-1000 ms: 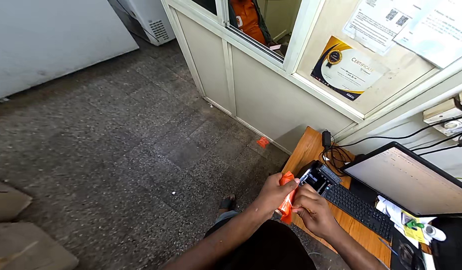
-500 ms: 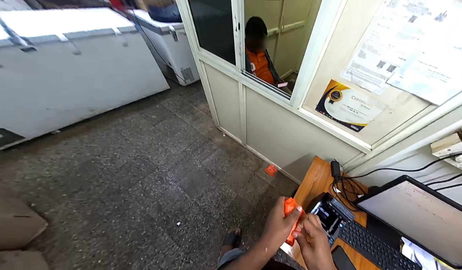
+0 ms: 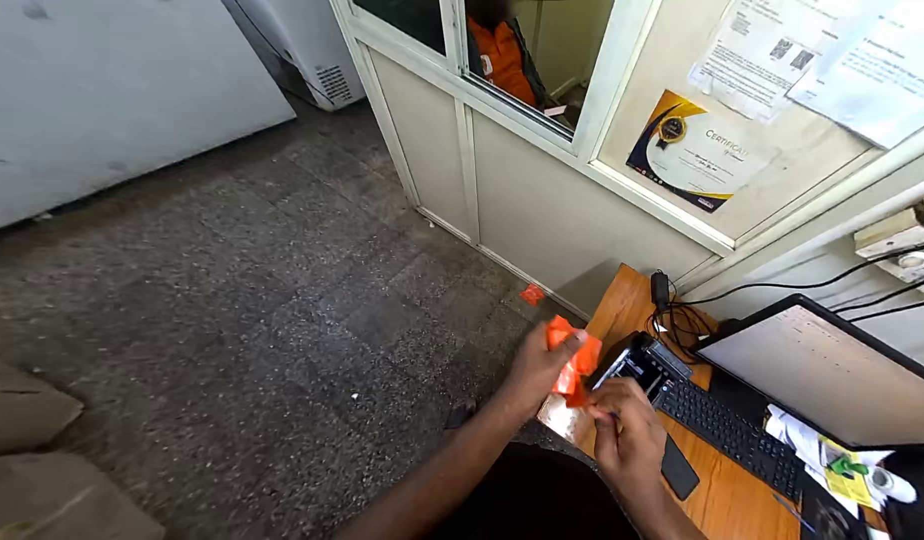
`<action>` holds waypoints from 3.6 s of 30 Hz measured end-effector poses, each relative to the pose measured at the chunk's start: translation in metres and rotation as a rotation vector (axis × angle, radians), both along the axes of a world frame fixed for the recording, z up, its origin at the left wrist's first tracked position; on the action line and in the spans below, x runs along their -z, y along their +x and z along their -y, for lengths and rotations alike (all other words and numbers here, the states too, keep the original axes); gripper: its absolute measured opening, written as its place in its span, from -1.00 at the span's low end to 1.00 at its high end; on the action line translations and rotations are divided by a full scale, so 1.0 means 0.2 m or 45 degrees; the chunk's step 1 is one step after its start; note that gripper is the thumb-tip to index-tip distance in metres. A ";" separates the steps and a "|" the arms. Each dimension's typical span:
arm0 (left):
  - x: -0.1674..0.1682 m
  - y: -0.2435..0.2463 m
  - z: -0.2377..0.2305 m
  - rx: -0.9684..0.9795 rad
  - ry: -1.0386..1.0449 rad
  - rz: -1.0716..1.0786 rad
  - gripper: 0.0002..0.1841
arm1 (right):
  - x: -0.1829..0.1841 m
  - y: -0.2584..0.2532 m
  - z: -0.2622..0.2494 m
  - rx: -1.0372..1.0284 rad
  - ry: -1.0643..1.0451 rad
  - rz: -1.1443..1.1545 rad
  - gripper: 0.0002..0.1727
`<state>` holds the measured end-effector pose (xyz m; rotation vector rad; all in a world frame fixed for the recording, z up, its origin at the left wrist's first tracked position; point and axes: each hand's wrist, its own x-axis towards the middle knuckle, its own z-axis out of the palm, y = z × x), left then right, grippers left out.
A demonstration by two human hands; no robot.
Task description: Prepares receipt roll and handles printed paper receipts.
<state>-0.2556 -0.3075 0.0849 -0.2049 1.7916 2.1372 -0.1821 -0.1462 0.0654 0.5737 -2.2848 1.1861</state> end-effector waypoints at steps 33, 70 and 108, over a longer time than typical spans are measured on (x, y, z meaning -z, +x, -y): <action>-0.27 0.07 0.05 0.152 0.224 -0.070 -0.28 | -0.25 -0.08 -0.08 -0.415 0.060 0.402 -0.56; -0.27 0.48 0.13 0.350 0.006 0.076 -0.10 | -0.29 0.13 -0.15 -0.241 0.785 0.021 -0.63; -0.05 0.48 0.09 0.013 -0.304 0.005 -0.07 | -0.11 0.10 -0.01 -0.157 0.211 0.582 -0.79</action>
